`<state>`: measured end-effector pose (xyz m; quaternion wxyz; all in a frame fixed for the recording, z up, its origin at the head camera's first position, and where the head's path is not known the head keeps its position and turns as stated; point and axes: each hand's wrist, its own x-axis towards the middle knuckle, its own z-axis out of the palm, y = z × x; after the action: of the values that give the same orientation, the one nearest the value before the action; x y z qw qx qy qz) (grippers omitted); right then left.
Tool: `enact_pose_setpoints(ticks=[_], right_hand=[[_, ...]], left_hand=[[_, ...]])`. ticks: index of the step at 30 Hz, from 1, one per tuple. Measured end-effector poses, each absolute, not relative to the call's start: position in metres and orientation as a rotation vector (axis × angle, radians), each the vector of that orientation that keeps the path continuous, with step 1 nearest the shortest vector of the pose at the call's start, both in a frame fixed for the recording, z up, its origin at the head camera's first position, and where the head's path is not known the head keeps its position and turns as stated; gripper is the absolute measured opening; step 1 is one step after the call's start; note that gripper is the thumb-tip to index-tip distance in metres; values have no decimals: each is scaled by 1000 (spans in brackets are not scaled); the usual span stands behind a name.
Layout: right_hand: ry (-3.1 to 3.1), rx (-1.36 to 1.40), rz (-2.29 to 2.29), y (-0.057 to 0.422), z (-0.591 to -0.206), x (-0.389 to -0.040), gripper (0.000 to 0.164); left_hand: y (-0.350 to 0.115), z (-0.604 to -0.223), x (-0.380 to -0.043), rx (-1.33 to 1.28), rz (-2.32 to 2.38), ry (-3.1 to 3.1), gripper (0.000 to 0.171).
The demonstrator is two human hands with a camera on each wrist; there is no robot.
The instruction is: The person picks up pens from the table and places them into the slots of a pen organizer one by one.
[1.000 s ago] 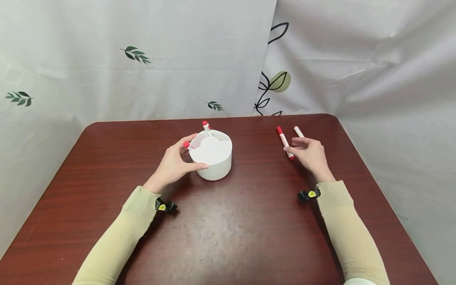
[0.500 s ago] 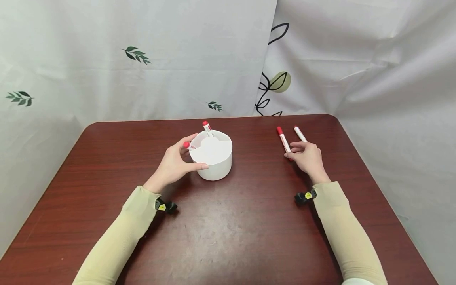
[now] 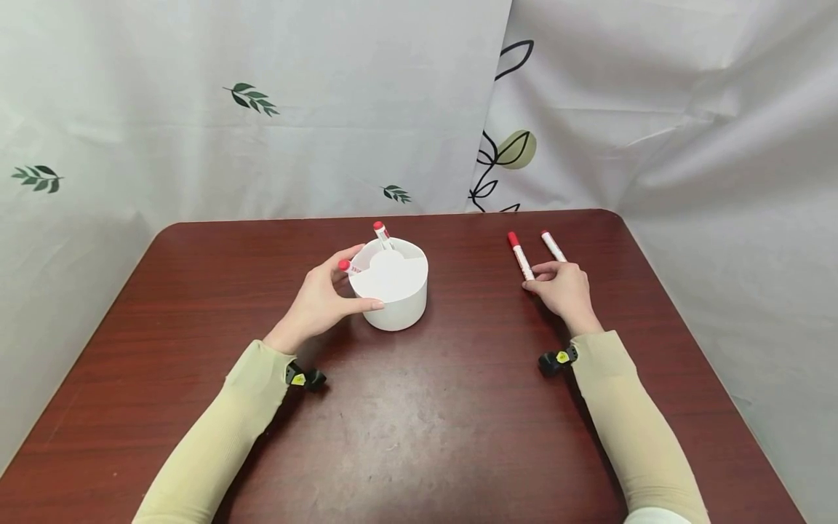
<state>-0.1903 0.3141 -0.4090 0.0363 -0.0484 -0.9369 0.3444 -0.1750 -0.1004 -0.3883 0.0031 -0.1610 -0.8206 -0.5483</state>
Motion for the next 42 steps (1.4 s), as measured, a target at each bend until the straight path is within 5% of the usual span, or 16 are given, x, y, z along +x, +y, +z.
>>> enact_pose_setpoints(ticks=[42], right_hand=[[-2258, -212, 1393, 293, -374, -170, 25]], left_hand=[[-100, -387, -173, -493, -1712, -2583, 99]])
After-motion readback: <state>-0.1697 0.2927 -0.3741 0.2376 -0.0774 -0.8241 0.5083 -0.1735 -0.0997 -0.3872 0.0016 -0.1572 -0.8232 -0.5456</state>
